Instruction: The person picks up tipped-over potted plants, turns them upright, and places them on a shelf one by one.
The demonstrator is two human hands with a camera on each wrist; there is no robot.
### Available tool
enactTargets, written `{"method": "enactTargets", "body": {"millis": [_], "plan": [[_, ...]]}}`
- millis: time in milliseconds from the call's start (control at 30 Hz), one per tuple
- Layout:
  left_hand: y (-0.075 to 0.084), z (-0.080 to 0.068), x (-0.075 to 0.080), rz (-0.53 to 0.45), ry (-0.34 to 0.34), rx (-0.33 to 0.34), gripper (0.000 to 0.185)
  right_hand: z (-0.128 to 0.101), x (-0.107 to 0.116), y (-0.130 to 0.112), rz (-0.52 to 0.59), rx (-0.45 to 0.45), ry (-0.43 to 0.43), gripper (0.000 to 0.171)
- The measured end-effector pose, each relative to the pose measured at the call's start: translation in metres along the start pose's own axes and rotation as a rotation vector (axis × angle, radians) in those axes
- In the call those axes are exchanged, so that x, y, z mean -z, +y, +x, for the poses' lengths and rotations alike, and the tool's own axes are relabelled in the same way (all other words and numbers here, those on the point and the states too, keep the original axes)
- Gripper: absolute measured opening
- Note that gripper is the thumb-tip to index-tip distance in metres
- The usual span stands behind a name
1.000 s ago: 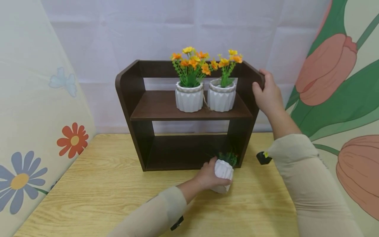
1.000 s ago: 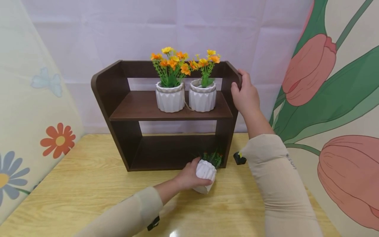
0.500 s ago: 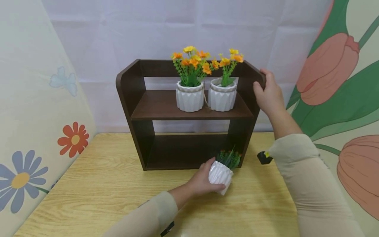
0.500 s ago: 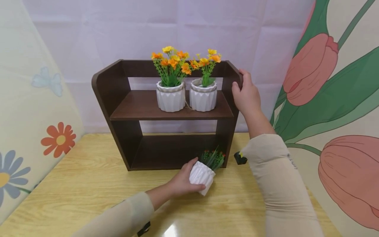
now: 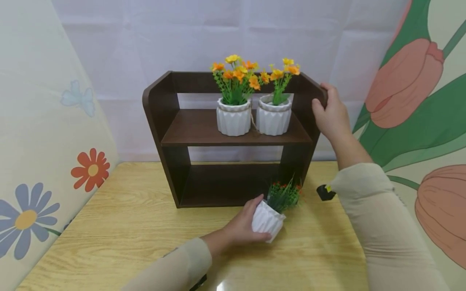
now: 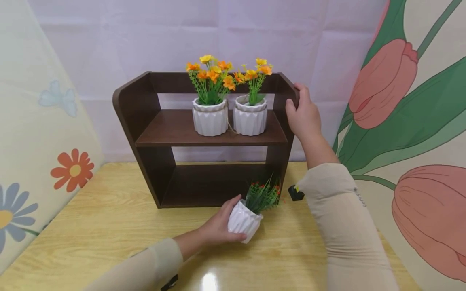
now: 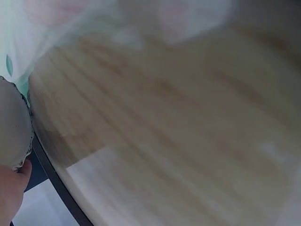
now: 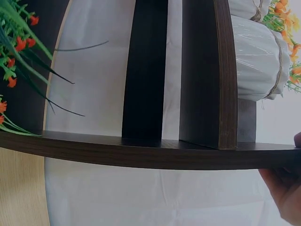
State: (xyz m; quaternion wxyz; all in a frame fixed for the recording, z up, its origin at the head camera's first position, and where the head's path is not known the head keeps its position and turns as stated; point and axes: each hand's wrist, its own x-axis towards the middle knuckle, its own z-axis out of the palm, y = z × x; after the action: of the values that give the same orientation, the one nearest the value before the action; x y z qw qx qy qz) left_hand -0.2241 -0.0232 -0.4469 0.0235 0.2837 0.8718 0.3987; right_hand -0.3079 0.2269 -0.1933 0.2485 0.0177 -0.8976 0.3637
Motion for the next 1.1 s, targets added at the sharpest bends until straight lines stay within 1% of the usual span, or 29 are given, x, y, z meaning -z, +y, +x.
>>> {"method": "enactTargets", "body": {"millis": [133, 233, 467, 667, 900, 967, 1100], "plan": [[-0.002, -0.005, 0.004, -0.01, -0.012, -0.024, 0.11, 0.0, 0.0, 0.0, -0.003, 0.002, -0.001, 0.06], [-0.003, -0.01, 0.007, -0.035, -0.02, -0.02, 0.11, 0.001, 0.001, -0.001, -0.003, 0.0, -0.003, 0.06], [-0.009, -0.022, 0.014, -0.054, 0.0, -0.035, 0.11, 0.002, 0.003, -0.002, -0.006, -0.002, -0.003, 0.059], [-0.013, -0.029, 0.018, -0.081, 0.01, -0.018, 0.109, 0.002, 0.002, 0.0, -0.002, -0.02, -0.014, 0.06], [-0.016, -0.031, 0.019, -0.07, 0.019, 0.008, 0.11, 0.0, 0.0, -0.001, 0.0, -0.004, -0.003, 0.059], [-0.018, -0.031, 0.019, -0.079, 0.024, 0.014, 0.11, 0.0, 0.0, -0.001, 0.0, -0.004, -0.003, 0.059], [-0.022, -0.03, 0.018, -0.13, 0.028, 0.025, 0.109, 0.0, 0.001, -0.002, 0.003, -0.017, -0.013, 0.06]]}}
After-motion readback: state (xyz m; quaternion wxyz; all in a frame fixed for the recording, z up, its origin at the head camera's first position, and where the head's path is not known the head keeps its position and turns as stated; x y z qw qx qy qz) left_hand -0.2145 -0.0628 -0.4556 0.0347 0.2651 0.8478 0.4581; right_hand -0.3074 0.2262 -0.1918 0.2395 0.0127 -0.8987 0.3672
